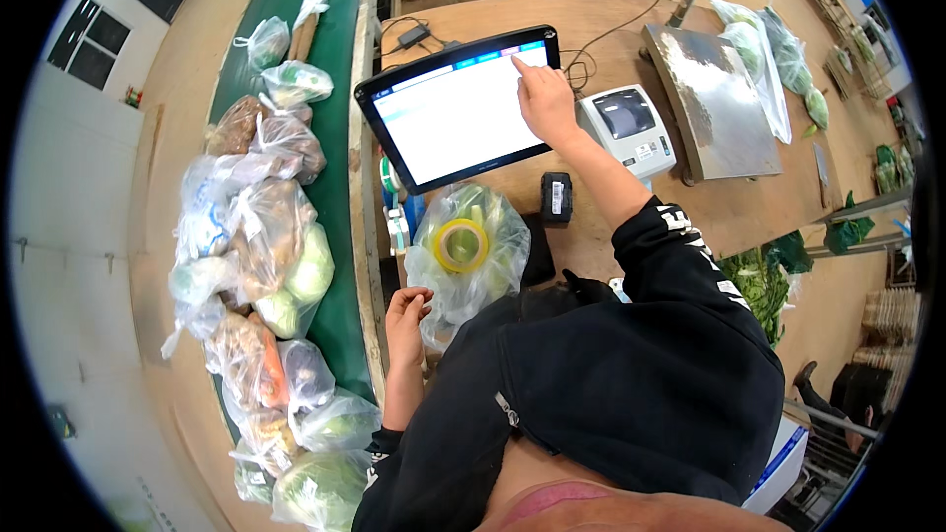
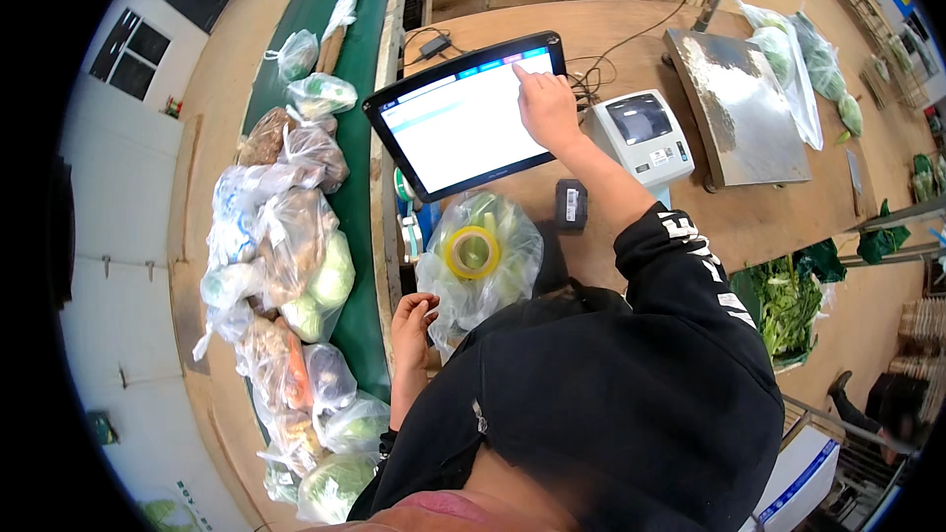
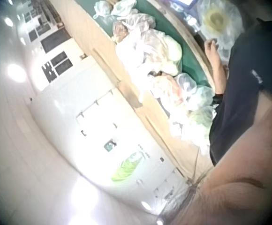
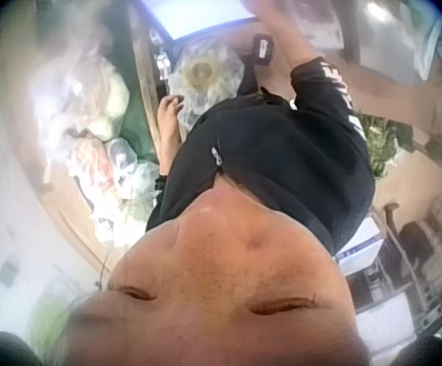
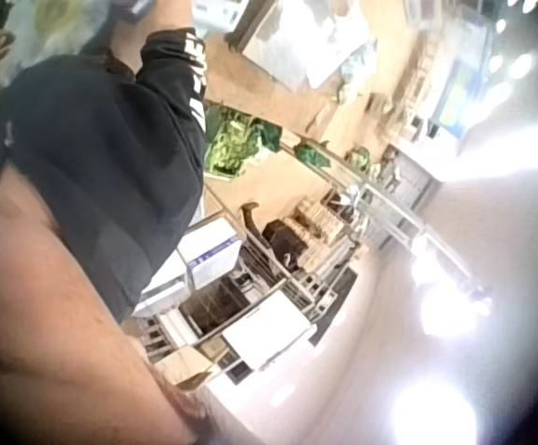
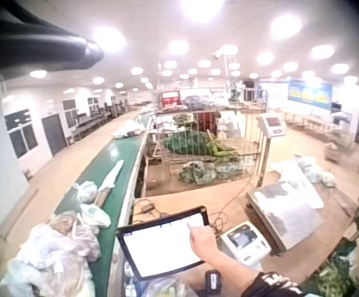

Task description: The person packs various vegetables and food items into plastic bags at a checkout counter. They use a handheld scanner to scan items, operate a touchscreen POS system, and place the packed bags onto a conveyor belt. The person also weighs items on a digital scale and handles a large block of enoki mushrooms.

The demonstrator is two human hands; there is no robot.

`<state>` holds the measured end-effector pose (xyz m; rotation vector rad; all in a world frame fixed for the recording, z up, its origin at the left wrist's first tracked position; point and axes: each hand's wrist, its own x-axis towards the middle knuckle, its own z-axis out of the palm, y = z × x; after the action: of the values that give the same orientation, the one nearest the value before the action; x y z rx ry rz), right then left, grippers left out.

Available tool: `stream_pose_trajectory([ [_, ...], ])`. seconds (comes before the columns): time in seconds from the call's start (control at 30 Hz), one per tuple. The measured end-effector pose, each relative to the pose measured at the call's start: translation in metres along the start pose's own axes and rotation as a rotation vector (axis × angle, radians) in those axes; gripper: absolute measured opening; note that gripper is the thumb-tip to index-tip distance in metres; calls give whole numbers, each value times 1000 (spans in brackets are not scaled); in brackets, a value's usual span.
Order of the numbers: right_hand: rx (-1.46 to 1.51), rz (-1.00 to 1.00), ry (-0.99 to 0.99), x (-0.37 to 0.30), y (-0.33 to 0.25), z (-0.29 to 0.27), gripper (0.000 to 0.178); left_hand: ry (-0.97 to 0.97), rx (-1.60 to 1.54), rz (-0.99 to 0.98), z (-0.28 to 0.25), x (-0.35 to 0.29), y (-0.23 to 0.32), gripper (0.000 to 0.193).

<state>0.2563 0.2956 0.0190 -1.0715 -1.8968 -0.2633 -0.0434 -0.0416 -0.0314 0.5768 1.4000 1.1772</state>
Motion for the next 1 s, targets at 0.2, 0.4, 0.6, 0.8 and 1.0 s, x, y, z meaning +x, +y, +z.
stream_pose_trajectory([
  [0.2, -5, 16, -23, -2, 1, 0, 42, 71, 13, -15, 4, -31, -19, 12],
  [0.4, -83, 57, -123, -5, 1, 1, 47, 93, -2, -36, 10, -46, -31, 13],
  [0.6, 104, -96, -214, -36, -26, 3, 47, 87, -8, -37, 11, -50, -31, 13],
  [0.8, 182, -239, -995, -87, -69, 8, 59, 17, 32, -40, 10, -54, -35, 14],
  [1.0, 138, -175, -730, -99, -67, 27, 63, -42, 75, -11, 15, -54, -36, 15],
])
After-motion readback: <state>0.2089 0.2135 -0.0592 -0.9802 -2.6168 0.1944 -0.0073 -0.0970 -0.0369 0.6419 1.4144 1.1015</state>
